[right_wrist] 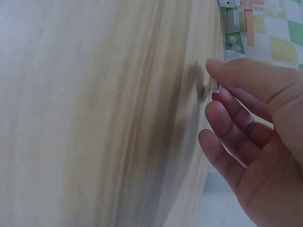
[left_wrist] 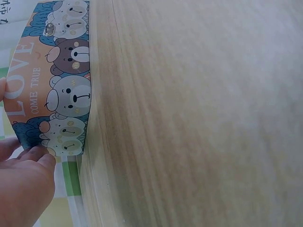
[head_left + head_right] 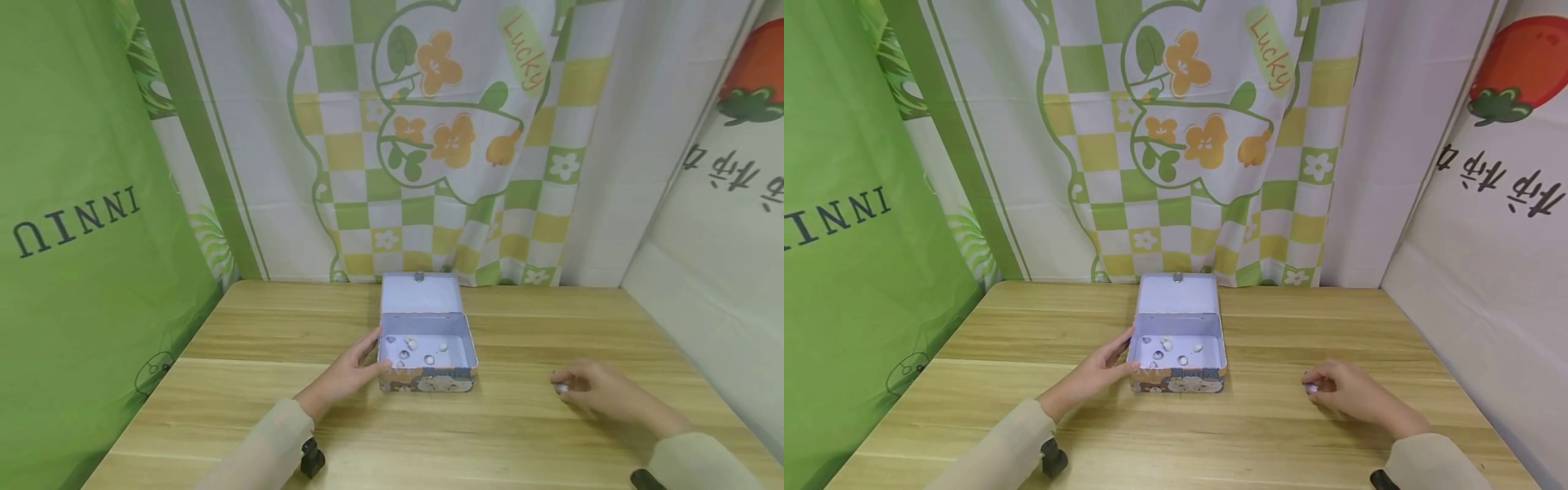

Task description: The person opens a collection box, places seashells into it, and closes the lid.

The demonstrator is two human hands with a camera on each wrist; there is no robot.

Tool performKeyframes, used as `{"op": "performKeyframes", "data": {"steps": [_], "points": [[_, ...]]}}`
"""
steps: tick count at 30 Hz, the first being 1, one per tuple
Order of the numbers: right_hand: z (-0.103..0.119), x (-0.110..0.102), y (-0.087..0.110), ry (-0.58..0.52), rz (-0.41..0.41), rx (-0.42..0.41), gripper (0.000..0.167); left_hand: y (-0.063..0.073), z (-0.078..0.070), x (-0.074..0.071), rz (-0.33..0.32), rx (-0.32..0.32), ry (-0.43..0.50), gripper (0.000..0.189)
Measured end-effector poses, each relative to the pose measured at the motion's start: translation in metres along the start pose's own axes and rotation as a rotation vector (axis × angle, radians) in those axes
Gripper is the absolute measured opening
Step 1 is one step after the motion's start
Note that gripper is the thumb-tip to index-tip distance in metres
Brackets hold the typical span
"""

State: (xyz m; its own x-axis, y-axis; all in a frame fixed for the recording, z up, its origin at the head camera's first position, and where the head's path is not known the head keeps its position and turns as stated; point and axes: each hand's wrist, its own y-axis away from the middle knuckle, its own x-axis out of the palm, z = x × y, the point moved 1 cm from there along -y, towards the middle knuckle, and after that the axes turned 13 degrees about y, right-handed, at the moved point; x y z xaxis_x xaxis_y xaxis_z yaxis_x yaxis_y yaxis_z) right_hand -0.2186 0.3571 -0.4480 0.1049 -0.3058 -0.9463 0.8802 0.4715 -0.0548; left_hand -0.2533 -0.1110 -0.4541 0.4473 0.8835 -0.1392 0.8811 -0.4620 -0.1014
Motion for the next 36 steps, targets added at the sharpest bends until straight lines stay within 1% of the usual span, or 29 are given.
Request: {"op": "performKeyframes", "data": {"steps": [5, 13, 17, 21, 25, 29, 31, 34, 36], "points": [[0.008, -0.004, -0.003, -0.002, 0.002, 0.006, 0.03, 0.0, -0.002, 0.0, -0.001, -0.002, 0.016, 0.076], [0.025, -0.015, -0.018, 0.022, -0.1, -0.078, 0.022, -0.001, -0.001, 0.0, -0.003, -0.015, 0.012, 0.075], [0.034, -0.023, -0.027, 0.009, -0.123, -0.109, 0.022, -0.002, 0.0, 0.0, -0.001, -0.013, 0.009, 0.075], [0.046, -0.03, -0.037, -0.006, -0.121, -0.119, 0.022, -0.002, 0.001, 0.0, 0.0, -0.011, 0.013, 0.076], [0.06, -0.036, -0.046, 0.0, -0.117, -0.12, 0.021, -0.001, 0.001, 0.0, 0.005, -0.002, 0.013, 0.076], [0.073, -0.04, -0.055, 0.025, -0.126, -0.145, 0.021, -0.001, 0.001, 0.0, 0.011, 0.011, 0.01, 0.076], [0.079, -0.041, -0.06, 0.035, -0.125, -0.157, 0.022, -0.001, 0.0, 0.001, 0.012, 0.015, 0.009, 0.076], [0.086, -0.04, -0.069, 0.038, -0.125, -0.172, 0.021, -0.001, 0.0, 0.001, 0.008, 0.004, 0.007, 0.075], [0.091, -0.038, -0.076, 0.043, -0.135, -0.2, 0.022, -0.001, 0.0, 0.0, 0.005, -0.001, 0.008, 0.076]]}}
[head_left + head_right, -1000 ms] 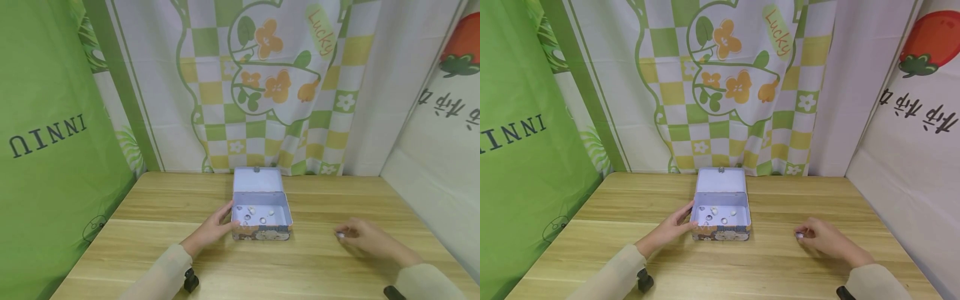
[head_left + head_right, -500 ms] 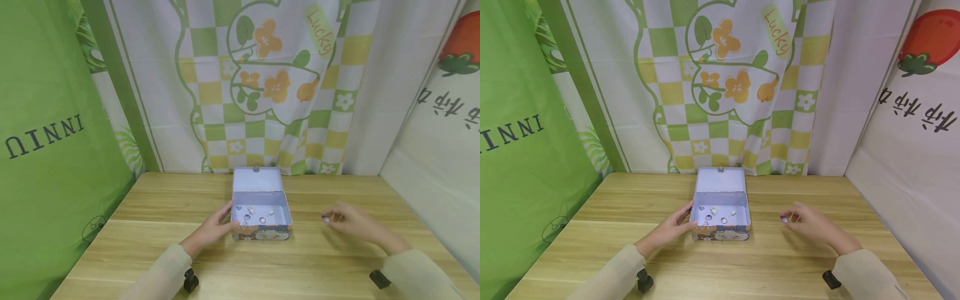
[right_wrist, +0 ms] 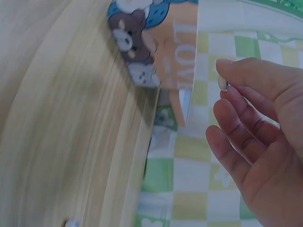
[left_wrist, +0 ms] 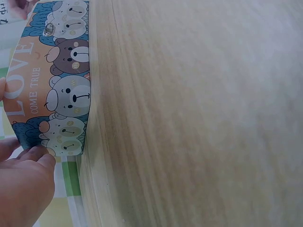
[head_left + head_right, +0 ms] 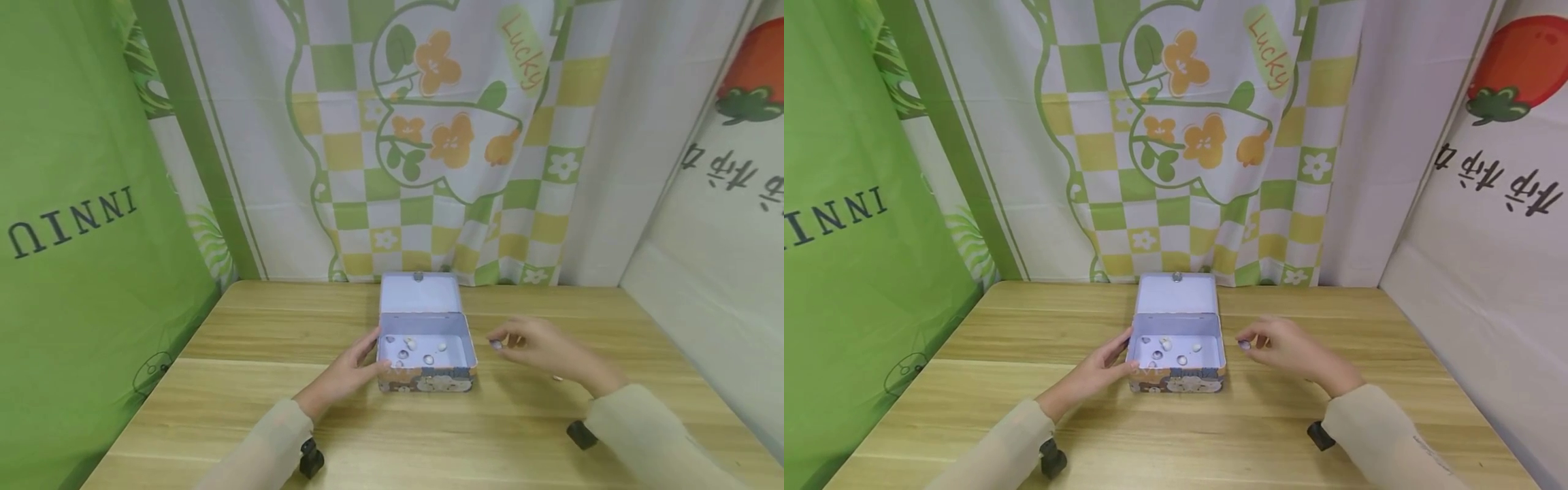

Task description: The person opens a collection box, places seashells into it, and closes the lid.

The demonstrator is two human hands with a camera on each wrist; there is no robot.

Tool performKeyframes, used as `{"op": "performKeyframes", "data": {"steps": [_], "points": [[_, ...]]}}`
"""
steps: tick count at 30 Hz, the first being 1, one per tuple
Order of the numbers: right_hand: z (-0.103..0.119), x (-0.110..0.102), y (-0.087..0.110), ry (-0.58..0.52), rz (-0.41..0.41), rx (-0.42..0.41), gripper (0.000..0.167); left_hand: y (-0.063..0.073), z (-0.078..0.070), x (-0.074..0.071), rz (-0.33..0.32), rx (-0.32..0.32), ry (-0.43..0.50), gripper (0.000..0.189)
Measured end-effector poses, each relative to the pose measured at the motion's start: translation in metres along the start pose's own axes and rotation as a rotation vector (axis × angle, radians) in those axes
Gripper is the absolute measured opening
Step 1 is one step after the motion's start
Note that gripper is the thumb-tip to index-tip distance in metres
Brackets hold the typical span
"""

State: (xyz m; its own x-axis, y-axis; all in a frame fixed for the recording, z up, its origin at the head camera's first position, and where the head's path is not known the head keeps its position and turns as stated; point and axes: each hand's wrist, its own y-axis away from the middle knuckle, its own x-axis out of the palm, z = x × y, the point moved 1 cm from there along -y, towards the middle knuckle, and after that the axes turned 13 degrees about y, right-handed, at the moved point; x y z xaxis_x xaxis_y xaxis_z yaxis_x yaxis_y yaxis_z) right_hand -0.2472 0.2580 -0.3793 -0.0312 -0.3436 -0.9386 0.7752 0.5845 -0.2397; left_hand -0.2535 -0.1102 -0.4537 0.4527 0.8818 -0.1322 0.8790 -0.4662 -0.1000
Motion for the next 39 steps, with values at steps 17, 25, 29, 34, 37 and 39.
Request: {"op": "performKeyframes", "data": {"steps": [17, 25, 29, 34, 37, 39], "points": [[0.026, 0.027, -0.041, -0.025, 0.006, -0.112, 0.023, 0.0, -0.002, -0.001, 0.016, 0.004, 0.004, 0.078], [0.027, 0.039, -0.051, -0.057, -0.016, -0.149, 0.023, 0.001, 0.002, -0.001, 0.002, -0.005, -0.003, 0.077], [0.024, 0.045, -0.054, -0.054, -0.046, -0.152, 0.022, 0.001, 0.003, -0.002, 0.0, 0.001, -0.01, 0.077], [0.021, 0.049, -0.056, -0.06, -0.037, -0.125, 0.022, 0.0, 0.001, -0.001, 0.005, 0.019, -0.015, 0.077], [0.021, 0.051, -0.057, -0.051, -0.037, -0.119, 0.022, -0.001, 0.001, -0.001, 0.008, 0.018, -0.011, 0.076], [0.021, 0.053, -0.058, -0.048, -0.044, -0.126, 0.022, -0.001, 0.001, -0.001, 0.01, 0.018, -0.008, 0.076]]}}
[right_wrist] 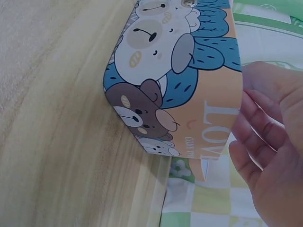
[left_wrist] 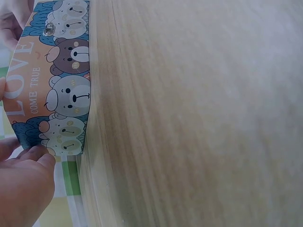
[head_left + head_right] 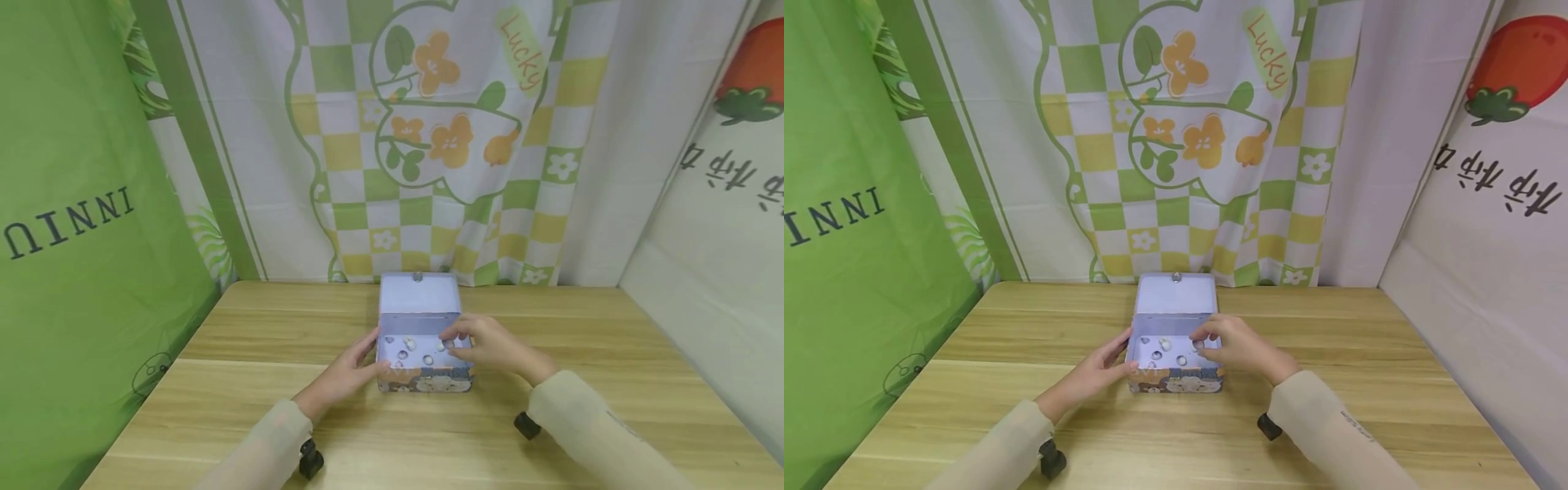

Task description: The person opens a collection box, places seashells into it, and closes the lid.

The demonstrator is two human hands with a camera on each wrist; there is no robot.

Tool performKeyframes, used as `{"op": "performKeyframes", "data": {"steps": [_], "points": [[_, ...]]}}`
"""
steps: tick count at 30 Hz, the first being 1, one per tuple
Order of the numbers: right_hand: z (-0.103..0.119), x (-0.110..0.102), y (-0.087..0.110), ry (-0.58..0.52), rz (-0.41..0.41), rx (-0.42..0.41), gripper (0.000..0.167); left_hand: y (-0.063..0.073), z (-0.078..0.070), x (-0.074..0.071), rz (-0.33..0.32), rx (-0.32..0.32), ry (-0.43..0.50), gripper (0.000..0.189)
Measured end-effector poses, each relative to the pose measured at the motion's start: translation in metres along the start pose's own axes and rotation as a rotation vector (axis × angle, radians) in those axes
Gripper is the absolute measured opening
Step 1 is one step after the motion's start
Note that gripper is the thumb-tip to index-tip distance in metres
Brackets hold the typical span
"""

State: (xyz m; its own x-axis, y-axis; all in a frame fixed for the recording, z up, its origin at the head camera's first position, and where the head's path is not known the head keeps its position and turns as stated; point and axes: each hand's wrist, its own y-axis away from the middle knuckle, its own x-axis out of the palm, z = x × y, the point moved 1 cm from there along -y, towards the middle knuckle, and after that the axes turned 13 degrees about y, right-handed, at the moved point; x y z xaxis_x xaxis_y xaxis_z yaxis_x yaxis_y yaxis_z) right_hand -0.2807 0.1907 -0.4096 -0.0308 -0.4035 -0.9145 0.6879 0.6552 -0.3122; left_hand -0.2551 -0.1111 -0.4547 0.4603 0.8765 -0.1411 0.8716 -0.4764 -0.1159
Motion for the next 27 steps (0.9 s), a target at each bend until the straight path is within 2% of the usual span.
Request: {"op": "performKeyframes", "data": {"steps": [16, 27], "points": [[0.001, 0.0, -0.001, 0.029, 0.018, 0.01, 0.026, 0.001, 0.0, 0.0, -0.011, -0.006, 0.014, 0.076], [-0.001, -0.013, 0.009, 0.037, 0.014, 0.028, 0.023, 0.001, -0.001, 0.0, -0.004, -0.007, -0.004, 0.077]]}}
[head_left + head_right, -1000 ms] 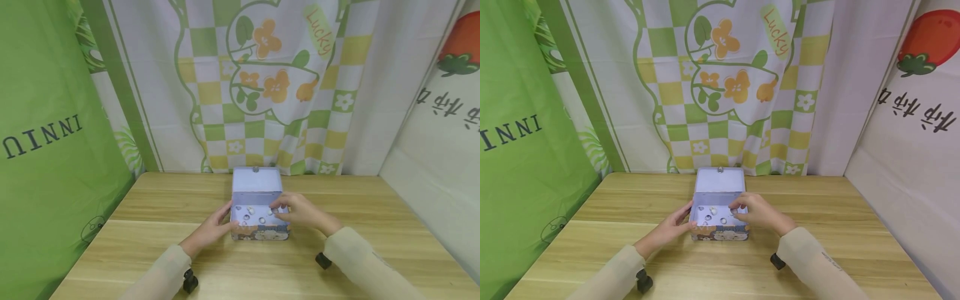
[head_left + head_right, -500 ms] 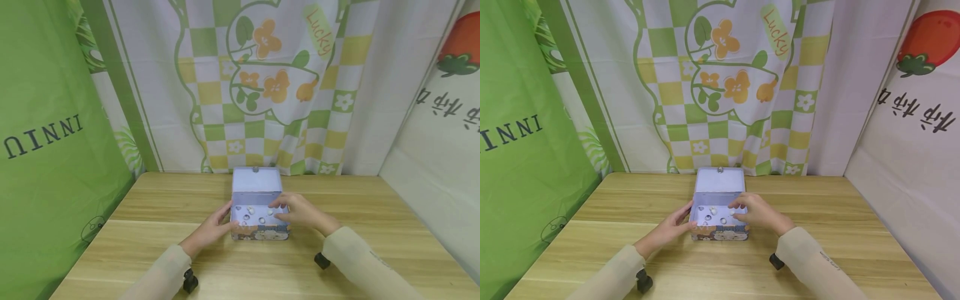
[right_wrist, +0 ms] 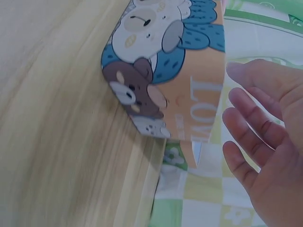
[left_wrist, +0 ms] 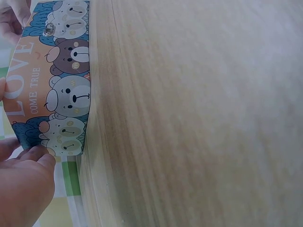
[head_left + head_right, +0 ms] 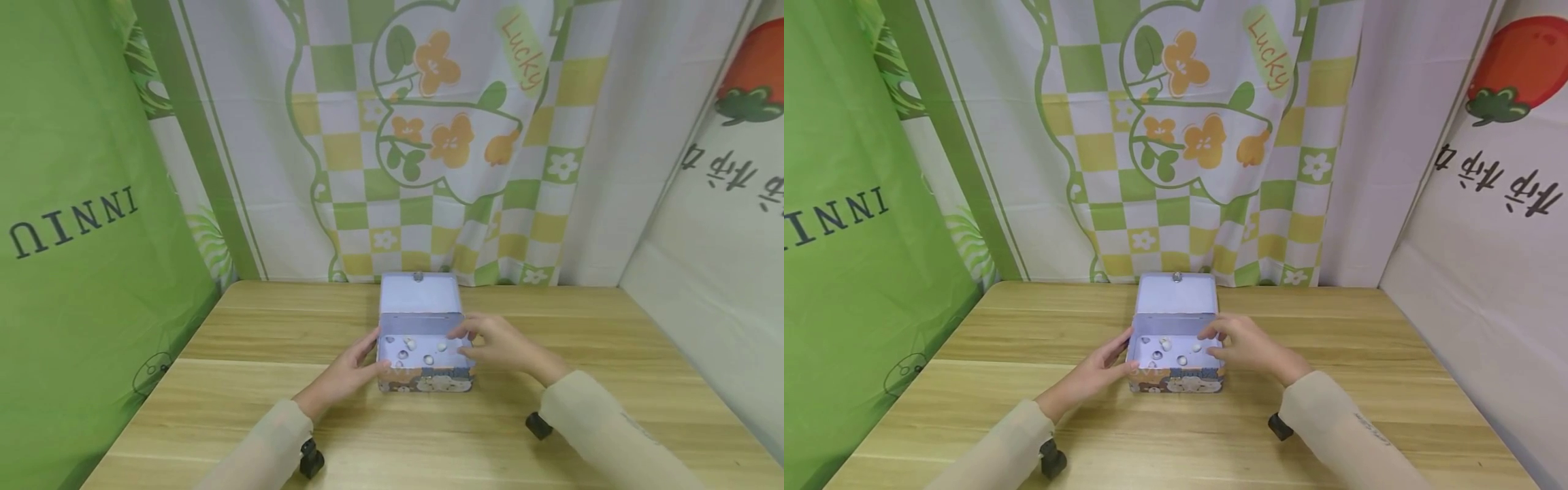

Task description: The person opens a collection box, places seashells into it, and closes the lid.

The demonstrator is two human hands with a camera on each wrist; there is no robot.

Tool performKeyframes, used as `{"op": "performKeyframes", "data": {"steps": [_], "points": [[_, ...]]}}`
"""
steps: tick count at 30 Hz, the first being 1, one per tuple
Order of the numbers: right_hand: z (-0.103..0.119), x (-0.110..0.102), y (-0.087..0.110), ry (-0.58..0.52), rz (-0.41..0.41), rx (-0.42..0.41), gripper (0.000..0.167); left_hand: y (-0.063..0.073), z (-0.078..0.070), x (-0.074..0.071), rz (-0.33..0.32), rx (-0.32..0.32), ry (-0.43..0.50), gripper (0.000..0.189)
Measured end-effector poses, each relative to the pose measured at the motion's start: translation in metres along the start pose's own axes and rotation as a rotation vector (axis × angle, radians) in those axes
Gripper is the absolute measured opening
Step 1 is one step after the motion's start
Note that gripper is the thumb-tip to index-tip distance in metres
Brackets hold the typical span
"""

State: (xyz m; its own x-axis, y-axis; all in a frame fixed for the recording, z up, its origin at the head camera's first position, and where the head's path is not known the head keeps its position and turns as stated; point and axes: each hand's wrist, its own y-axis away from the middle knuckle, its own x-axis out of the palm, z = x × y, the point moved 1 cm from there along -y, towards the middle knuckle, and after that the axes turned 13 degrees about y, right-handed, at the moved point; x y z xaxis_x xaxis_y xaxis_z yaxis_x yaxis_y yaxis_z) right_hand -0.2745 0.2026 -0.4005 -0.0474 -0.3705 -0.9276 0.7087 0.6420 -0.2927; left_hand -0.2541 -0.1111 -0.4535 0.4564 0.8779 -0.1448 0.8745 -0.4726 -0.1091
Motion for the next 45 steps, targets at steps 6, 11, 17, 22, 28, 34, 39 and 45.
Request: {"op": "performKeyframes", "data": {"steps": [6, 11, 17, 22, 28, 34, 39, 45], "points": [[-0.01, -0.009, 0.015, 0.028, -0.031, 0.006, 0.022, 0.0, 0.0, 0.001, 0.001, 0.001, 0.007, 0.077], [-0.019, -0.016, 0.03, 0.04, -0.041, 0.023, 0.021, 0.001, -0.001, 0.001, 0.003, -0.003, 0.019, 0.075], [-0.028, -0.028, 0.05, 0.043, -0.005, 0.055, 0.023, 0.0, 0.001, 0.0, 0.009, 0.005, 0.018, 0.077], [-0.036, -0.033, 0.067, 0.024, 0.029, 0.108, 0.026, -0.001, 0.002, 0.0, 0.007, 0.006, 0.008, 0.078], [-0.05, -0.033, 0.083, 0.027, 0.033, 0.125, 0.026, -0.001, 0.002, -0.001, 0.004, -0.002, 0.007, 0.079], [-0.065, -0.028, 0.1, 0.001, 0.041, 0.14, 0.025, 0.0, 0.002, -0.001, 0.005, 0.0, 0.011, 0.079], [-0.079, -0.02, 0.115, 0.004, 0.041, 0.18, 0.023, 0.001, 0.001, -0.001, 0.001, -0.006, 0.017, 0.079], [-0.09, -0.014, 0.129, 0.009, 0.091, 0.253, 0.023, 0.001, 0.0, 0.0, 0.005, -0.006, 0.031, 0.077]]}}
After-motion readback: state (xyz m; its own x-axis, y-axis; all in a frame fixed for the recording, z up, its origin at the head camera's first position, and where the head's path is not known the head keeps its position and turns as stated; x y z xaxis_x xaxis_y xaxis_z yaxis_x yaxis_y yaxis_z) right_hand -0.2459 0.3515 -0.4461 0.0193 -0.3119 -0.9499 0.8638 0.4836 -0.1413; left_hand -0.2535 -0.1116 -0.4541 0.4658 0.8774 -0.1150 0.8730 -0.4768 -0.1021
